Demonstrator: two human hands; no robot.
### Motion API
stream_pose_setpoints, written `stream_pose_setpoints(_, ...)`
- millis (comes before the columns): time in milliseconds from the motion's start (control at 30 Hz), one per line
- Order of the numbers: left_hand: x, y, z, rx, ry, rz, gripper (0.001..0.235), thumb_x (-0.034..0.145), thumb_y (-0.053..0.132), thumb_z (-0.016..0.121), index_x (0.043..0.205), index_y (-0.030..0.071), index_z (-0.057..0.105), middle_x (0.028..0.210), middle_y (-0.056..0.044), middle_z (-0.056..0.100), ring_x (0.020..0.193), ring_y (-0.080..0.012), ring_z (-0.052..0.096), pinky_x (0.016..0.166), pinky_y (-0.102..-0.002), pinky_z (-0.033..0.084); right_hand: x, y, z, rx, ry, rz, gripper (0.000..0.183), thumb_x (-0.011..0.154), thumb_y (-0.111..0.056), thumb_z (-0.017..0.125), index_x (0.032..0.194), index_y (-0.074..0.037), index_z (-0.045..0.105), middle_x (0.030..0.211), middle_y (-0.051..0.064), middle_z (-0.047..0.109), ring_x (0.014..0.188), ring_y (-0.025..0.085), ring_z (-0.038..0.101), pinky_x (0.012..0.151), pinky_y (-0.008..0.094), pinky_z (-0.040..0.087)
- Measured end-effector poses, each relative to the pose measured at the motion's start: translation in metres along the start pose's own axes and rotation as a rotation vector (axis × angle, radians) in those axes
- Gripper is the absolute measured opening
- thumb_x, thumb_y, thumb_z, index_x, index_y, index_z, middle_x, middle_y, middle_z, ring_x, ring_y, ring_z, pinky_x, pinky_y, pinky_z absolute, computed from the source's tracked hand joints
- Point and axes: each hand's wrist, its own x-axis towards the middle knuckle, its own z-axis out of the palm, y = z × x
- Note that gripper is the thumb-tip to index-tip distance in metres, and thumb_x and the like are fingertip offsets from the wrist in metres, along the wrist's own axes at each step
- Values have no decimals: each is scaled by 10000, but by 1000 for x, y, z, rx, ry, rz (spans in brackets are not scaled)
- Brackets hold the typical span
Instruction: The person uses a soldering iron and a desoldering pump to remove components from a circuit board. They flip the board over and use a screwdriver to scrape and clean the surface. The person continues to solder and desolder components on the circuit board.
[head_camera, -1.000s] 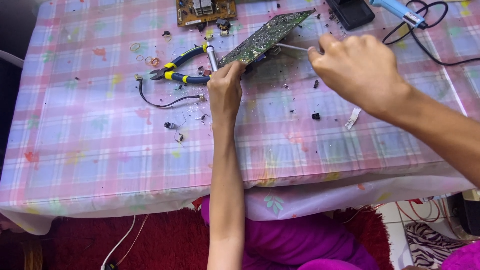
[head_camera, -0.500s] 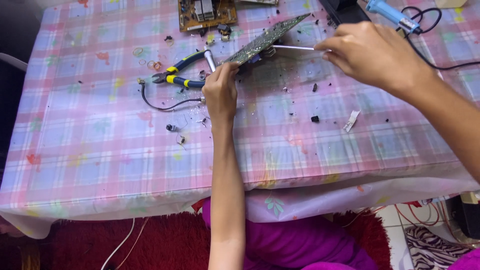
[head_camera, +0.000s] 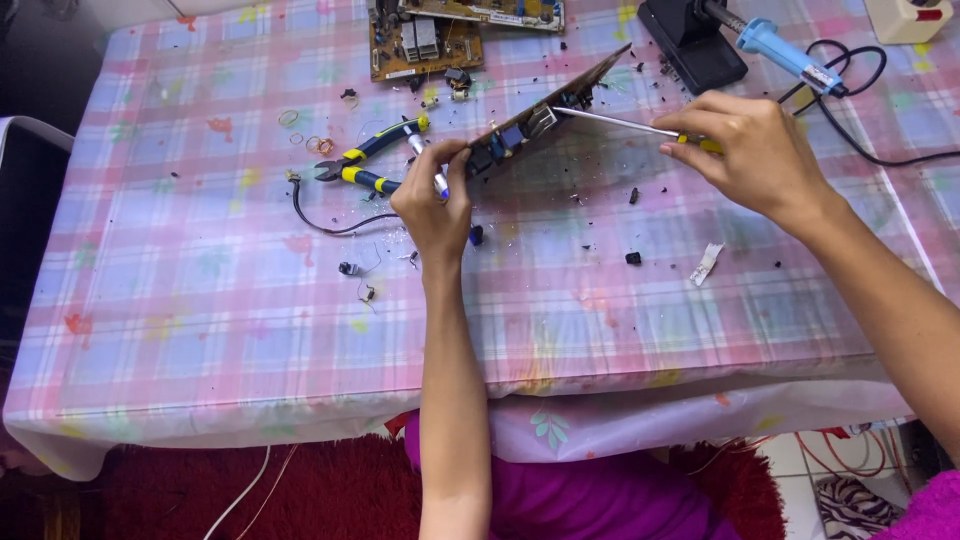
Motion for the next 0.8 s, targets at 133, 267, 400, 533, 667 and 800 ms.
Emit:
stream_pose_setpoints(133, 2, 4, -5, -58, -14, -26, 65, 831, 21, 624, 858, 80, 620, 790, -29, 658, 696, -149, 625, 634, -256, 492, -1, -8, -7, -267, 95, -2, 182, 963, -328, 645, 1094, -227, 719, 984, -99, 671, 659, 140, 622, 475, 277, 452)
stream_pose_setpoints(267, 4, 3, -10, -79, -48, -62, 47, 830, 48, 625, 836, 94, 620, 785, 1, 654, 687, -137, 606, 623, -256, 459, 0, -1, 1, -406, 221, -62, 166, 920, -248, 755, 1080, -259, 713, 1003, -58, 665, 798, 141, 623, 664, 290, 421)
stream_pose_setpoints(400, 7, 3, -14, -82, -97, -113, 66, 835, 46, 620, 856, 108, 620, 785, 16, 651, 660, -102, 571, 625, -231, 453, 1, 15, 30, -417, 283, -102, 142, 966, -271, 701, 1085, -193, 701, 939, 28, 684, 779, 146, 616, 677, 280, 424)
stream_pose_setpoints(533, 19, -2, -19, -86, -140, -153, 45, 841, 66, 614, 851, 109, 614, 795, 12, 668, 689, -103, 610, 642, -230, 465, 10, 12, 36, -314, 348, -171, 78, 990, -174, 675, 1032, -122, 716, 891, 25, 643, 726, 158, 573, 590, 274, 356)
stream_pose_setpoints(667, 36, -19, -20, -181, -222, -229, 63, 812, 43, 627, 864, 77, 635, 832, -37, 684, 771, -141, 671, 724, -238, 555, 22, 34, 45, -182, 267, -234, 113, 966, -181, 651, 1011, -101, 717, 891, 27, 652, 684, 140, 603, 524, 257, 451)
stream_pose_setpoints(800, 62, -40, -15, -191, -382, -357, 97, 799, 45, 642, 864, 117, 644, 883, -42, 695, 863, -166, 686, 791, -276, 575, 31, 34, 30, -213, 101, -191, 154, 962, -271, 599, 914, -159, 693, 809, -46, 623, 572, 135, 577, 405, 278, 465)
